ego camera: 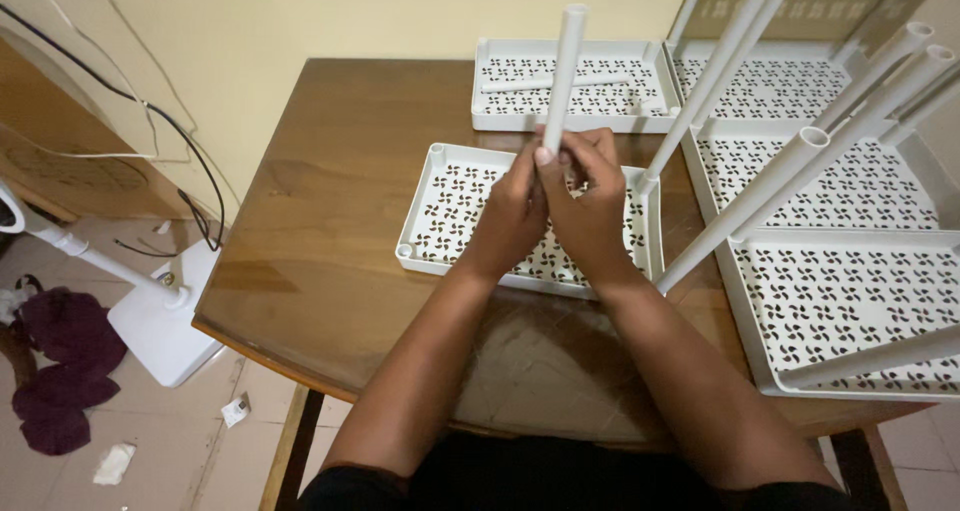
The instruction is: The person assembles a white plastic storage shelf by inserting vertical poles into corner holes on perforated trays and securing them with small white plastic fasteners. The person works on a wooden table, handling multiple trays and poles to build a multi-tiered structure.
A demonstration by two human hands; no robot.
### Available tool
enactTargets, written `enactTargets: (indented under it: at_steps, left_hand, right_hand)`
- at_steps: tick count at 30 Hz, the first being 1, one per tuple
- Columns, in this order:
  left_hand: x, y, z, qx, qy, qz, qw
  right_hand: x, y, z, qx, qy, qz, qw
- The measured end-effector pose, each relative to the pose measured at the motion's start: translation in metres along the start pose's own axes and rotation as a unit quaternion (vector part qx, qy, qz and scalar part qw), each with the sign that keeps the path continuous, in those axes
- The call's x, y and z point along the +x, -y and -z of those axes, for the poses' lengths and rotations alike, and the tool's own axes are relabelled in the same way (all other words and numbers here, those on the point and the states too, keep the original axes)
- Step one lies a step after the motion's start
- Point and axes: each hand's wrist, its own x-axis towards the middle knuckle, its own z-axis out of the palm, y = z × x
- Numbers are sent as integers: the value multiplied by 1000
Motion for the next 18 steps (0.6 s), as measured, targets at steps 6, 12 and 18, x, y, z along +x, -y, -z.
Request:
enactTargets:
  at_steps: [6,12,18]
  left_hand:
    - [9,31,30,-108,-90,90,986]
    - [14,40,74,-273,-109,28,955]
    - [14,37,87,-239,-107,14,965]
  right_hand:
    - [-15,-28,-9,-72,210,-181,958]
    - [-24,-50,-4,-264,392,14,881]
    - [-11,-37,21,-251,446,-24,859]
